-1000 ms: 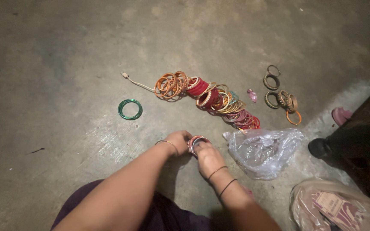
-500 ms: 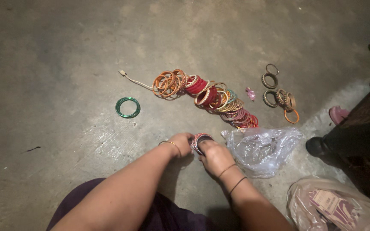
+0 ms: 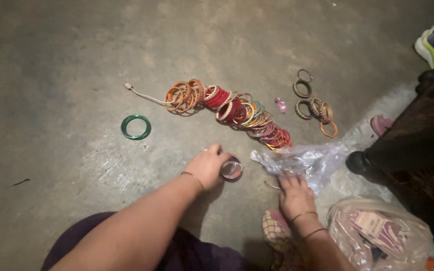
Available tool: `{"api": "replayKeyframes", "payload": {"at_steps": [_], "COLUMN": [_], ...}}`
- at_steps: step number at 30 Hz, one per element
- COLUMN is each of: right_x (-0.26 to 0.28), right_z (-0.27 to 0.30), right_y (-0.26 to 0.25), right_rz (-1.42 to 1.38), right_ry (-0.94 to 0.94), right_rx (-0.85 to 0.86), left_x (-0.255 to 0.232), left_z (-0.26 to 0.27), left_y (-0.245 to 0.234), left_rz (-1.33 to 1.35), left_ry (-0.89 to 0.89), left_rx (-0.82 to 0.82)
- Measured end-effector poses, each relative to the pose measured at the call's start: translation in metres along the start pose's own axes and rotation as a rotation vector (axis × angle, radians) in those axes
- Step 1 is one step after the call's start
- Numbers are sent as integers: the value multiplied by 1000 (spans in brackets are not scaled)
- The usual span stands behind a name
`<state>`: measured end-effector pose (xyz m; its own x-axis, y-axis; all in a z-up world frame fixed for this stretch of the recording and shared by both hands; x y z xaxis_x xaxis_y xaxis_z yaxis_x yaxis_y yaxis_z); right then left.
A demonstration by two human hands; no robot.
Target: The person sits on the floor and handles multiple bangles, wiping them with a cloth and arranging them into small stacks. They also open a plastic bag and place some bangles inside, then continue to wipe and stack additional bangles.
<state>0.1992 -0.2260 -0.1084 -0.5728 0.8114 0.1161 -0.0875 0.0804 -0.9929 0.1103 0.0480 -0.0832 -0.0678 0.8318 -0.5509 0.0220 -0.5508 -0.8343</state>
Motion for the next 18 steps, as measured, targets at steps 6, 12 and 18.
{"api": "replayKeyframes", "payload": {"at_steps": [6, 12, 18], "right_x": [-13, 37, 31], "right_z": [14, 50, 84], "right_y": [-20, -46, 13], "right_rz": [-35, -80, -271], "right_ry": [125, 183, 366], "right_rx": [-77, 44, 355], "left_x": [-3, 1, -3], "left_z": [-1, -5, -5], "left_y": [28, 35, 20], "left_rz": [-269, -200, -103], "left_ry": [162, 184, 130], "left_rx": [39, -55, -60]}}
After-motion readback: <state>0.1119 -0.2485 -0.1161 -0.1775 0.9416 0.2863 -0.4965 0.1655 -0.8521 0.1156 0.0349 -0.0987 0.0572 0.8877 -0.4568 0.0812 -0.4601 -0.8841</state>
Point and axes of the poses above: each hand's wrist, its own z-axis away from the middle knuckle, its own y-axis out of the palm, x = y × z, the point moved 5 cm from there along -z, towards the middle knuckle, and after that the axes turned 9 degrees about -z, right-handed, at the moved point
